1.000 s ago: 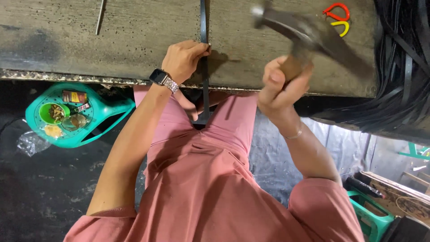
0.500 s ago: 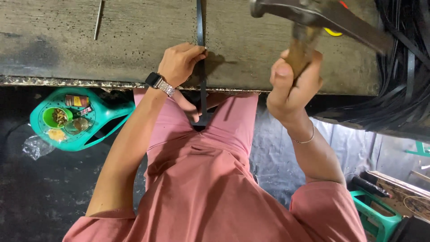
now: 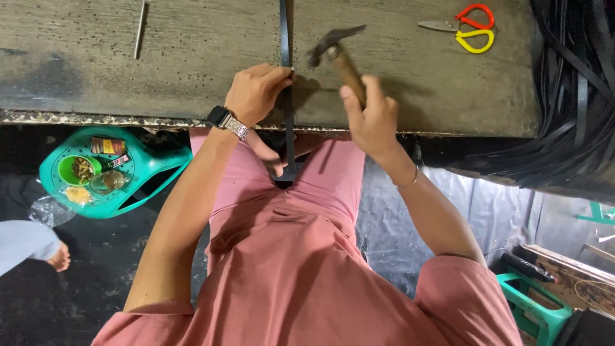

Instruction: Punching holes into long leather straps using a manual punch tool and a hammer on a workbench.

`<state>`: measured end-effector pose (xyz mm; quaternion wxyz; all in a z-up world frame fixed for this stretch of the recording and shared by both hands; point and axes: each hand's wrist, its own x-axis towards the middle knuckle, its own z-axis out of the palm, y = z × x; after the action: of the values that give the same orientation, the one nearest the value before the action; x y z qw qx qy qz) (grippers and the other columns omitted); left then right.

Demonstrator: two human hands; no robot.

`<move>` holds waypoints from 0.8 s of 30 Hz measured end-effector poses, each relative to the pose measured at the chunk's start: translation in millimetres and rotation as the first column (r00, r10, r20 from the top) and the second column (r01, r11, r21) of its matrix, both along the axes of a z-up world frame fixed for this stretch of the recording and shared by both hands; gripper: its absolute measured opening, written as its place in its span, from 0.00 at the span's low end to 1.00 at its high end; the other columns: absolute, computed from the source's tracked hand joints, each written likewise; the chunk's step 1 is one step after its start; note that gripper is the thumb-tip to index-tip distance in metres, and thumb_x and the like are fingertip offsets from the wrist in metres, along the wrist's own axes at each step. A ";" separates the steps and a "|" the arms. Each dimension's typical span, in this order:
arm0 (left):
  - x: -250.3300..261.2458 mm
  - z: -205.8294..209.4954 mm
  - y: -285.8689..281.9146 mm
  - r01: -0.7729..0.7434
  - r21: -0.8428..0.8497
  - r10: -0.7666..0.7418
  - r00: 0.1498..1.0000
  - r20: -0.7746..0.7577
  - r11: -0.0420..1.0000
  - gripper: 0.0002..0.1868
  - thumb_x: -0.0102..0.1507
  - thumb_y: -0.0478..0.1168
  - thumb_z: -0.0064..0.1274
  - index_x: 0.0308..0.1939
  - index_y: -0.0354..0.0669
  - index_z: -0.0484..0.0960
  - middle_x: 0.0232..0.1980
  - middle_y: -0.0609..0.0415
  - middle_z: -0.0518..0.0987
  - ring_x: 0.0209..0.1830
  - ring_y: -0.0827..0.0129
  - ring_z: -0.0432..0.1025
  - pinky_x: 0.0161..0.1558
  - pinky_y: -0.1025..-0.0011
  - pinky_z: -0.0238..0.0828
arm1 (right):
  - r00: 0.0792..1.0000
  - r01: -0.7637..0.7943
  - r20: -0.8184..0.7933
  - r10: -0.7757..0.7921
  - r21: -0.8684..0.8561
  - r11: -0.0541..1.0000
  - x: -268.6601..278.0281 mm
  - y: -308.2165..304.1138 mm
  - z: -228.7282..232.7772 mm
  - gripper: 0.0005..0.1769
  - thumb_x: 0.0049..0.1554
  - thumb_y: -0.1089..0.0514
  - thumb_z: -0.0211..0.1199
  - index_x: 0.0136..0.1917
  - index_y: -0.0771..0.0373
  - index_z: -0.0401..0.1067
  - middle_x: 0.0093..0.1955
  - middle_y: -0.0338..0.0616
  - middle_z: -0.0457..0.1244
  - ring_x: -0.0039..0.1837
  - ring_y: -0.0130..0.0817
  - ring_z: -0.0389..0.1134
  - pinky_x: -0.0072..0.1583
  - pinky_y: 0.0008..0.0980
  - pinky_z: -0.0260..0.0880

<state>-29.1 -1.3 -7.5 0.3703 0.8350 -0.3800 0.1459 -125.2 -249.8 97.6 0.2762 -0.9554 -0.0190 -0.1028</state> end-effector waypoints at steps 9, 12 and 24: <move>-4.1 15.7 2.0 0.028 -0.073 -0.037 0.992 -0.123 0.997 0.07 0.74 0.39 0.53 0.51 0.39 0.80 0.41 0.49 0.83 0.34 0.55 0.76 0.31 0.60 0.70 | 0.985 0.173 0.105 -0.138 -0.572 0.801 39.6 -19.4 -48.2 0.34 0.68 0.34 0.47 0.74 0.60 0.61 0.73 0.56 0.56 0.74 0.55 0.52 0.70 0.65 0.50; -4.8 14.4 0.6 0.045 -0.107 -0.051 0.997 -0.052 0.993 0.06 0.73 0.36 0.56 0.48 0.36 0.79 0.41 0.49 0.78 0.37 0.55 0.72 0.35 0.60 0.71 | 0.969 -0.055 0.187 0.160 -0.467 0.882 46.2 10.1 -64.9 0.27 0.67 0.35 0.46 0.74 0.46 0.61 0.73 0.46 0.56 0.74 0.48 0.55 0.73 0.68 0.43; 2.0 -9.6 -0.5 -0.127 -0.344 0.029 0.960 -0.278 0.930 0.04 0.68 0.35 0.62 0.39 0.44 0.83 0.31 0.50 0.81 0.37 0.48 0.80 0.38 0.59 0.75 | 0.956 -0.223 0.131 0.262 -0.256 0.941 53.0 58.8 -74.8 0.16 0.58 0.47 0.70 0.59 0.48 0.78 0.72 0.37 0.57 0.75 0.44 0.53 0.71 0.60 0.47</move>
<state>-27.1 -1.8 -17.1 0.5582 0.7799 -0.2595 0.1130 -72.3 -191.1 22.8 0.1674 -0.9603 -0.1717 -0.1428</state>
